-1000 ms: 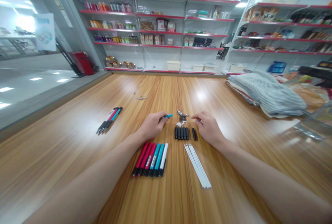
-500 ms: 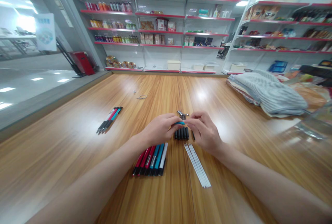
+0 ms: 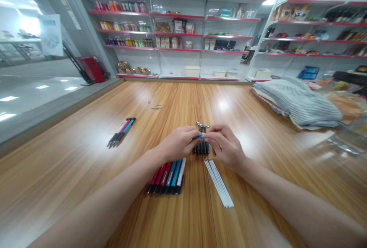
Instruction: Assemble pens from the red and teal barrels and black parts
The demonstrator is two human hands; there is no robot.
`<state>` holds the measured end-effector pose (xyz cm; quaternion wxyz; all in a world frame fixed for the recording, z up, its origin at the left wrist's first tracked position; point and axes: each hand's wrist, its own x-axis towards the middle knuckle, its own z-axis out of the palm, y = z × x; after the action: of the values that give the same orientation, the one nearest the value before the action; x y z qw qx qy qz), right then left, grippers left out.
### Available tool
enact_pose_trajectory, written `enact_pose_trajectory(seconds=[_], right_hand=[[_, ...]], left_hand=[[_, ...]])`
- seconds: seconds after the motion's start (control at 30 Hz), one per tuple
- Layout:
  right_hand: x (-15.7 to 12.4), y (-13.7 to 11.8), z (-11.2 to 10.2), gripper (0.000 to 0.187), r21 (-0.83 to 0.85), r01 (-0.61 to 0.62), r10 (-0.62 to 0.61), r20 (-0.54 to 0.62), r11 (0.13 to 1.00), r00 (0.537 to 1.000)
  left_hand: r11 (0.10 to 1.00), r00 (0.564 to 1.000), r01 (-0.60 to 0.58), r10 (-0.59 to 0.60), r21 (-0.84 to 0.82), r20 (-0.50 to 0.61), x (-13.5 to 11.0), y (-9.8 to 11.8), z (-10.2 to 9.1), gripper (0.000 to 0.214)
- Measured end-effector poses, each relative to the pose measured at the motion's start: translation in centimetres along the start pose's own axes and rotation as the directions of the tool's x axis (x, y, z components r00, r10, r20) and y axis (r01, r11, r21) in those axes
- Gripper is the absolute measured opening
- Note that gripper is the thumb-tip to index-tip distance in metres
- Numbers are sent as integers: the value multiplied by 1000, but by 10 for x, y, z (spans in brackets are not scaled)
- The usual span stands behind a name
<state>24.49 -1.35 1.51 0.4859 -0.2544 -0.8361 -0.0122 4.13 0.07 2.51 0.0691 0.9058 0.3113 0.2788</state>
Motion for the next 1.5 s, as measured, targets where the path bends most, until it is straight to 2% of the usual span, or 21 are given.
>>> enact_pose_trajectory(seconds=[0.3,0.4,0.47,0.53,0.57,0.63,0.7,0.77,0.83,0.9,0.97,1.0,1.03,1.1,1.27,1.4,1.5], right_hand=[[-1,3,-2,19,4,-33,33,2,999,999],[-2,6,-4,20,6,-78,78,-11,997,997],[-2,9,-6,19,-6,-116,116,-22,993,993],[-3,13,-8,15,-31,-129,128,-12,991,992],[-3,15,-9,11,-48,-130,130,6,990,991],[-3,16,-10,12,-92,-137,143,68,986,987],[0,12,-13,21,-172,-179,208,168,969,964],[4,3,-16,26,-306,-248,340,296,919,893],[11,-11,-21,27,-460,-292,494,417,838,763],[18,-26,-27,31,-562,-300,611,517,771,599],[23,-37,-33,34,-591,-299,656,604,749,452],[24,-42,-36,31,-593,-298,662,633,748,401],[25,-44,-37,29,-592,-298,662,652,749,369],[24,-46,-39,23,-593,-301,665,664,747,343],[20,-44,-35,24,-576,-315,656,677,755,334],[23,-45,-34,27,-564,-327,650,684,759,331],[25,-44,-36,26,-543,-356,643,703,761,302]], left_hand=[[996,999,-38,36,-78,-20,0,-2,0,24],[985,993,1,-21,-173,-112,1,0,-2,23],[945,976,70,-131,-320,-174,1,-4,-2,23],[807,936,145,-299,-573,-184,-1,-13,0,25],[682,909,163,-386,-713,-160,-3,-19,1,27],[372,851,123,-516,-920,-95,-7,-32,3,28],[151,810,43,-584,-988,-53,-11,-43,4,24],[36,792,-14,-610,-999,-33,-13,-50,4,19],[-21,792,-35,-610,-999,-15,-14,-52,2,17],[-40,797,-28,-604,-999,2,-14,-50,1,16],[-25,793,-12,-610,-1000,5,-13,-47,0,18],[-12,788,-4,-616,-1000,4,-13,-46,-1,20],[-2,784,4,-621,-1000,5,-13,-45,-1,23],[6,781,13,-624,-1000,7,-13,-43,-3,31],[21,803,-37,-594,-999,-42,-16,-41,-5,33],[147,824,24,-563,-989,-64,-16,-43,-1,30],[235,823,110,-567,-966,-44,-15,-44,2,31]])
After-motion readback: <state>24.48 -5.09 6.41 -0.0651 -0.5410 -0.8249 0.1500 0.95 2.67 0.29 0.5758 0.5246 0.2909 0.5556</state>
